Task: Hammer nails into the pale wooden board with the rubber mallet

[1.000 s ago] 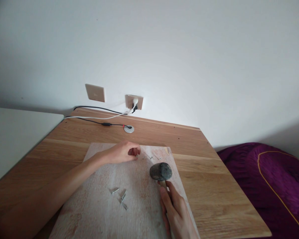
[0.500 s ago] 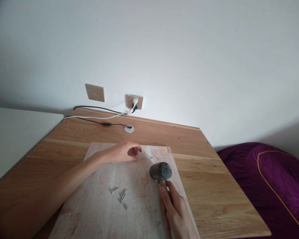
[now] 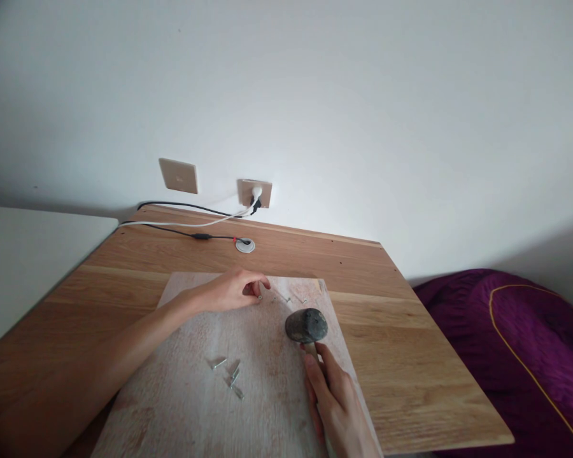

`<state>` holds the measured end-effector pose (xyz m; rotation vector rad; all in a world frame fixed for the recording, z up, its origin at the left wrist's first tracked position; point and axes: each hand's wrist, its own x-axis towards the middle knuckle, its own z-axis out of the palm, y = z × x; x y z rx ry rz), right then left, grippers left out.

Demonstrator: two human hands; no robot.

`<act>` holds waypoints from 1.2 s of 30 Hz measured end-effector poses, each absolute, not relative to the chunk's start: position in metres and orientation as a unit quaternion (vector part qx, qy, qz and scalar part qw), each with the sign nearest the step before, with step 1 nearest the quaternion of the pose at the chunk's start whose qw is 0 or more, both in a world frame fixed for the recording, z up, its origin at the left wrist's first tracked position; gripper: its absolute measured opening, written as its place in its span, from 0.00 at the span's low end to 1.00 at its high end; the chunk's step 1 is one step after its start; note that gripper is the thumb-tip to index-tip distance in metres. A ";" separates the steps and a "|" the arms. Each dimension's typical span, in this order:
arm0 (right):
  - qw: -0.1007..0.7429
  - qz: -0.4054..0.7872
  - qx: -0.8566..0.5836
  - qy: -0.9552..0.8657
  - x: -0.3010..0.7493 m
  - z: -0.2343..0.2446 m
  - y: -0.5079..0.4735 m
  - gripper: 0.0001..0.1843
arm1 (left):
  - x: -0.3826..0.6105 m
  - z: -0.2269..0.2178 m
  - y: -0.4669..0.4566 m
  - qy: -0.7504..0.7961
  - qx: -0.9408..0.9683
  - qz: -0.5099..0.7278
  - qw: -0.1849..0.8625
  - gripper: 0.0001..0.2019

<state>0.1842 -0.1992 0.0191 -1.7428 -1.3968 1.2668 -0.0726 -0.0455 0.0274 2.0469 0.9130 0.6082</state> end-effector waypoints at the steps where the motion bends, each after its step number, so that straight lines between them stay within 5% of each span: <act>1: 0.283 0.470 -0.651 -0.525 0.184 0.019 -0.199 0.32 | -0.073 0.027 -0.045 0.360 0.808 0.241 0.399 0.17; 8: 0.283 0.473 -0.649 -0.524 0.184 0.019 -0.200 0.32 | -0.073 0.024 -0.047 0.355 0.816 0.256 0.378 0.19; 16: 0.290 0.467 -0.653 -0.521 0.182 0.021 -0.200 0.34 | -0.072 0.025 -0.045 0.366 0.849 0.235 0.301 0.04; 36: 0.287 0.479 -0.648 -0.518 0.183 0.021 -0.199 0.34 | -0.071 0.019 -0.043 0.354 0.850 0.236 0.310 0.09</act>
